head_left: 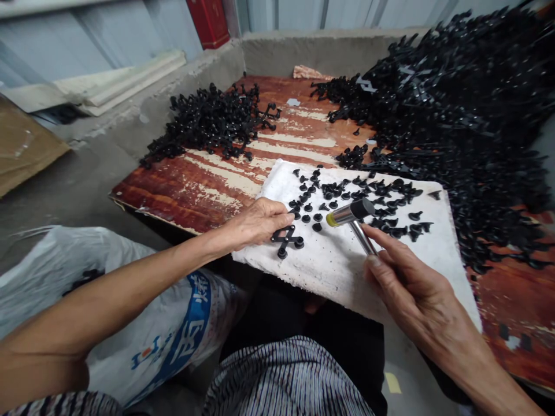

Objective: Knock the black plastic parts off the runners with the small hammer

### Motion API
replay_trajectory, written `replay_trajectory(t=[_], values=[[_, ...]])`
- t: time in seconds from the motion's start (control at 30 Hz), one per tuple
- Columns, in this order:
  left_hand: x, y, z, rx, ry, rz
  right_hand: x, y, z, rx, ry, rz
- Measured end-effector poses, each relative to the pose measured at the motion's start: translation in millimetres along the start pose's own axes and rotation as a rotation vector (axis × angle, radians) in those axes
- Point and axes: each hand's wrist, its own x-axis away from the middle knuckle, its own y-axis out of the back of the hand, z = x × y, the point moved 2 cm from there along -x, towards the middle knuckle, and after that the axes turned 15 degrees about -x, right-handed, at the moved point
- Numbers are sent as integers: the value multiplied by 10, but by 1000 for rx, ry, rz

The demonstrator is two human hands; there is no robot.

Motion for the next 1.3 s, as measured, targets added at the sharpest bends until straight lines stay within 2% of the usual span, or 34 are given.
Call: replay_trajectory(t=[0.2,0.33,0.43,0.63,0.93,1.17,1.3], values=[[-40,3,38,-73,-43,23,2,-7,-20,21,43,-1],[-37,47,-6,-251,-100,-10,19,-19,-29,48,69,12],[-31,79,-47,-354,-94,-24,19,-36,-30,61,112,16],[-46,92,-44,-327,-35,1,3,-36,-18,74,122,52],[-73,77,-14,-244,-46,-4,-1,-12,5,68,119,49],[-23,41,-49,-258,-4,-46,1,-7,-7,109,152,50],[-17,-5,-65,-283,-8,-80,-59,-45,36,130,194,92]])
